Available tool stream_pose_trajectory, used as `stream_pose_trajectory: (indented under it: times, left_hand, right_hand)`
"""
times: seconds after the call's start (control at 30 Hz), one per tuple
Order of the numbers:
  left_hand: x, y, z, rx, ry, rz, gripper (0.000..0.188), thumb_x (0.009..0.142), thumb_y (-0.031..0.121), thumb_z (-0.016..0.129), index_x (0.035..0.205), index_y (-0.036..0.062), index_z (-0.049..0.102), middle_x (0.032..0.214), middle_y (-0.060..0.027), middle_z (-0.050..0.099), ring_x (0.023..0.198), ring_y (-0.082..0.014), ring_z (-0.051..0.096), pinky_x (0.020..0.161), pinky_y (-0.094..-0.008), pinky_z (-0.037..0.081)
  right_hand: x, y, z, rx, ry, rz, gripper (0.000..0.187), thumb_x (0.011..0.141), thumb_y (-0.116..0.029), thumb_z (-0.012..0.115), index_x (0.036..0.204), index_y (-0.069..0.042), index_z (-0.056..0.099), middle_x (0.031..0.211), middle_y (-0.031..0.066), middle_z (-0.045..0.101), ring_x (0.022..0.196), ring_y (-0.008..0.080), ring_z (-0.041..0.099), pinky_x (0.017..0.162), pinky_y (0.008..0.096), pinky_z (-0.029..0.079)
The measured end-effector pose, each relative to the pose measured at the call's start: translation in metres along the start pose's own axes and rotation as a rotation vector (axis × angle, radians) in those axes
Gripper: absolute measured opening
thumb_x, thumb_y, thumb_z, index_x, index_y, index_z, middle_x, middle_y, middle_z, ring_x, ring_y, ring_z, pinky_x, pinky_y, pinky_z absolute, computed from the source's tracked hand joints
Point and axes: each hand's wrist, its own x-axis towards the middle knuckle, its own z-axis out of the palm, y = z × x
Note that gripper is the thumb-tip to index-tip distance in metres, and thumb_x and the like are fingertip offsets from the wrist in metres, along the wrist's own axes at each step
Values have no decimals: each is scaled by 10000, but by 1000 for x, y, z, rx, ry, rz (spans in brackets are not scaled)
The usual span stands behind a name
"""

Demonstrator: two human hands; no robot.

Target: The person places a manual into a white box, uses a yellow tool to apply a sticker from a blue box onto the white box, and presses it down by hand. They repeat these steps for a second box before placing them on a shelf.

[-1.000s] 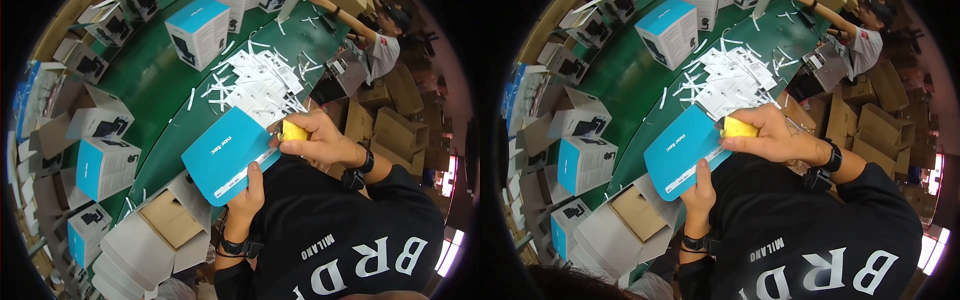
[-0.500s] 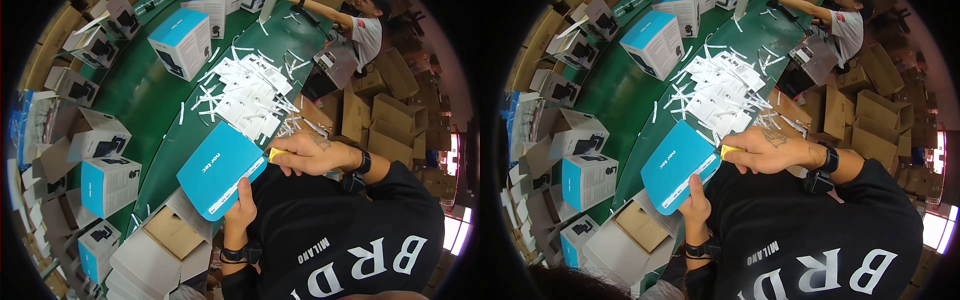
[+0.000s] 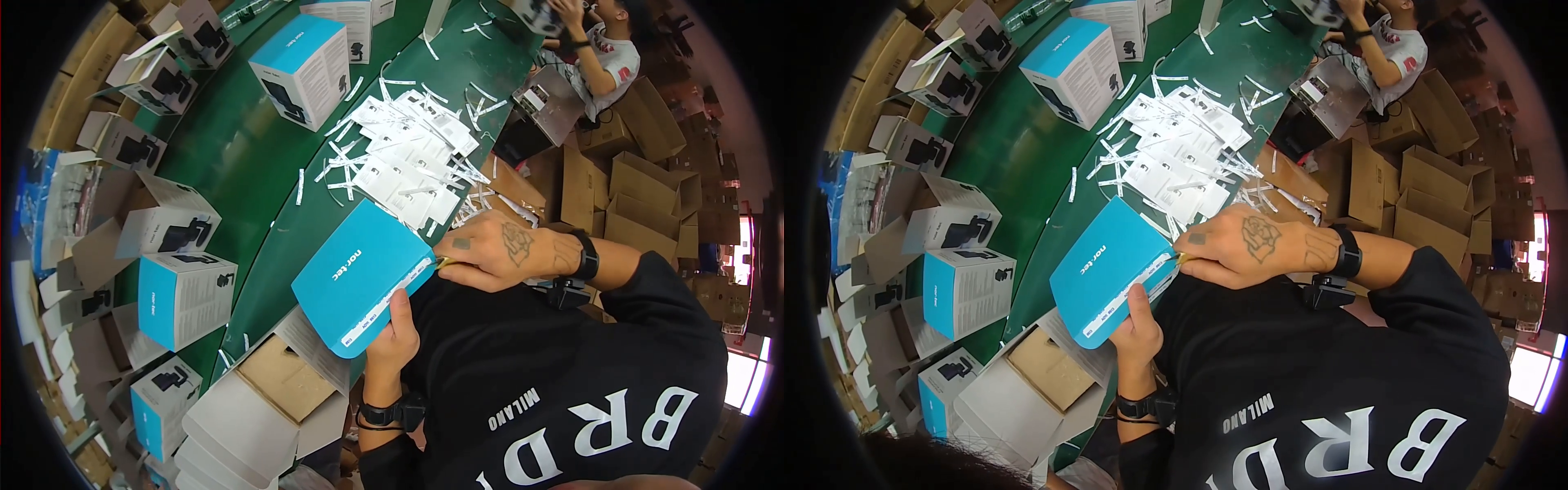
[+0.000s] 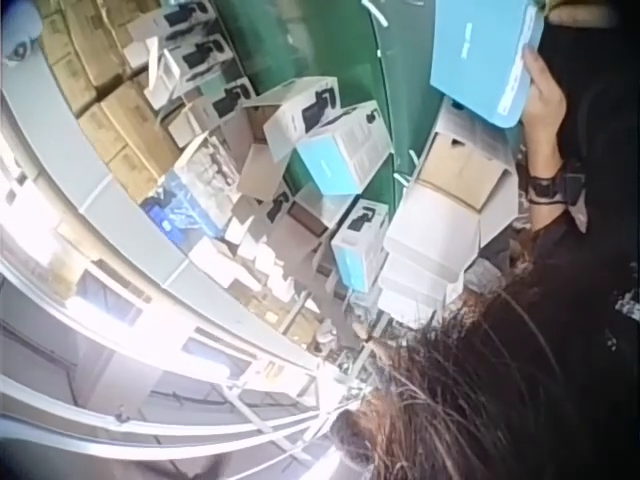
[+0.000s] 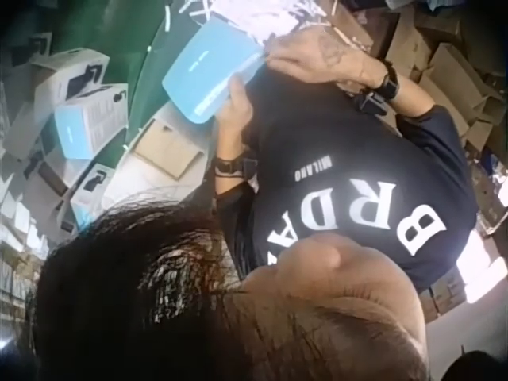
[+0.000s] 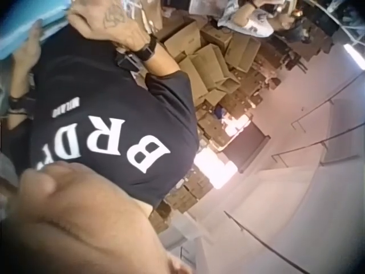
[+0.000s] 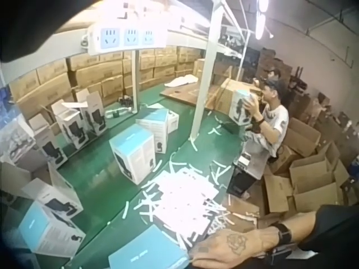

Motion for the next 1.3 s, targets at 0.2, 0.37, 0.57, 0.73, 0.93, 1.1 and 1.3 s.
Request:
stream_pose_trajectory:
  times: [0.2, 0.37, 0.57, 0.73, 0.93, 1.1, 1.3]
  left_hand:
    - [0, 5, 2, 0, 36, 31, 271, 1028, 61, 564, 1264, -69, 590, 1217, -150, 675, 1083, -240, 656, 964, -350, 500]
    - [-12, 2, -7, 7, 28, 44, 270, 1025, 57, 568, 1261, -71, 591, 1210, -149, 676, 1081, -239, 655, 962, -349, 501]
    - [-16, 7, -14, 21, 25, 72, 256, 1026, 63, 582, 1246, -65, 611, 1187, -135, 682, 1065, -221, 654, 953, -345, 501]
    - [-24, 7, -13, 7, 30, -23, 254, 1024, 68, 598, 1236, -70, 626, 1177, -124, 685, 1062, -202, 650, 957, -348, 499]
    - [-28, 13, -12, -69, 19, 15, 260, 1029, 69, 581, 1242, -73, 624, 1185, -125, 689, 1066, -216, 654, 946, -358, 508]
    - [-35, -5, -25, -61, -63, -11, 266, 1028, 85, 583, 1234, -76, 629, 1203, -131, 687, 1089, -221, 647, 961, -361, 503]
    - [-37, 14, -27, 104, 21, -114, 302, 1014, 122, 624, 1233, -85, 631, 1217, -138, 685, 1105, -226, 643, 978, -370, 500]
  right_hand:
    - [3, -5, -5, -49, 291, -68, 195, 860, -186, 785, 984, -63, 699, 786, 75, 667, 629, 247, 664, 540, 355, 489]
    - [12, -28, 3, -94, 225, -41, 225, 823, -192, 814, 971, -84, 684, 810, 55, 672, 641, 235, 672, 547, 342, 504]
    - [16, -57, 3, -323, 166, 48, 215, 781, -187, 797, 923, -101, 660, 787, 39, 638, 642, 225, 675, 550, 340, 527]
    - [17, -67, 1, -557, 95, -94, 233, 744, -217, 756, 898, -85, 643, 746, 31, 596, 626, 209, 664, 554, 346, 549]
    - [17, -85, -10, -491, 10, 80, 208, 788, -198, 724, 870, -33, 627, 744, 76, 634, 624, 247, 665, 539, 353, 534]
    - [24, -103, -54, 187, -145, 120, 127, 846, -139, 658, 862, -15, 630, 699, 110, 669, 598, 250, 656, 542, 338, 513]
    - [34, -57, -48, 757, 281, 281, 145, 904, -180, 679, 890, -39, 650, 689, 26, 638, 611, 109, 594, 562, 299, 492]
